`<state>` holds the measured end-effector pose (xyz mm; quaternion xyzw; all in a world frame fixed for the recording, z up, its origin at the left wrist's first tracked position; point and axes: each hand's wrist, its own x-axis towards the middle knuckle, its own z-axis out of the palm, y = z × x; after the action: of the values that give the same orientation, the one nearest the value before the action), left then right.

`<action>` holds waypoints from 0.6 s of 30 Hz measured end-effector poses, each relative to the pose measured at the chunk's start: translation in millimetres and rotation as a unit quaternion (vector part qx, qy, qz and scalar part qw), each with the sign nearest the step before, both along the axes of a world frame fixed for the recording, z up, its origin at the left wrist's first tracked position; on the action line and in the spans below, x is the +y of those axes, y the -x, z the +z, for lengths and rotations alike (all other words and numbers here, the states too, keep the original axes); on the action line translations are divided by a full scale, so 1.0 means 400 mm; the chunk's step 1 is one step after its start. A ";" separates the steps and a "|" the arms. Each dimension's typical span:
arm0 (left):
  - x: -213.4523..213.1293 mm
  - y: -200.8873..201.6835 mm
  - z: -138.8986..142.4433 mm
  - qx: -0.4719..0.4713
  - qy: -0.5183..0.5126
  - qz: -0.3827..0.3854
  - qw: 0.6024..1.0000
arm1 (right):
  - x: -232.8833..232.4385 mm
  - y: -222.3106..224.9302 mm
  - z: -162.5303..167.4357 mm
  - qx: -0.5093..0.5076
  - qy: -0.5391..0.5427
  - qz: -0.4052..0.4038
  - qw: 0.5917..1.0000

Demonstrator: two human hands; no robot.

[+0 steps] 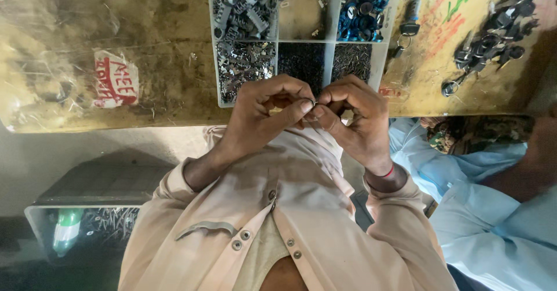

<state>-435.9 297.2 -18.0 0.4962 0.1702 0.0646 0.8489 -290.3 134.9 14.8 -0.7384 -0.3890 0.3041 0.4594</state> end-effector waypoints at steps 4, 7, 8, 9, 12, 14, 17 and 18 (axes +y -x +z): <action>-0.003 -0.001 0.000 -0.023 -0.080 0.029 0.996 | 0.007 0.002 0.011 -0.021 -0.002 0.017 1.000; -0.006 -0.003 -0.004 -0.035 -0.174 0.064 0.982 | 0.013 0.007 0.009 -0.056 -0.017 0.034 0.998; -0.007 -0.003 -0.006 -0.033 -0.160 0.066 0.984 | 0.015 0.008 0.007 -0.047 -0.006 0.019 0.999; -0.007 -0.003 -0.008 -0.032 -0.147 0.068 0.986 | 0.018 0.009 0.005 -0.038 0.004 0.004 0.999; -0.003 0.001 -0.012 -0.046 -0.151 0.074 0.985 | 0.024 0.009 0.000 -0.037 0.018 0.010 0.999; 0.001 0.005 -0.011 -0.037 -0.138 0.060 0.988 | 0.028 0.009 -0.003 -0.035 0.017 0.017 0.999; 0.007 0.012 -0.010 -0.036 -0.122 0.050 0.991 | 0.031 0.014 -0.008 0.025 0.010 -0.002 1.000; 0.009 0.013 -0.010 -0.038 -0.117 0.048 0.991 | 0.031 0.018 -0.011 0.070 0.009 -0.015 0.997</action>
<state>-441.0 300.6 -22.0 0.5809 0.1527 0.1435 0.7866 -297.4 147.2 10.2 -0.7251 -0.3423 0.3512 0.4834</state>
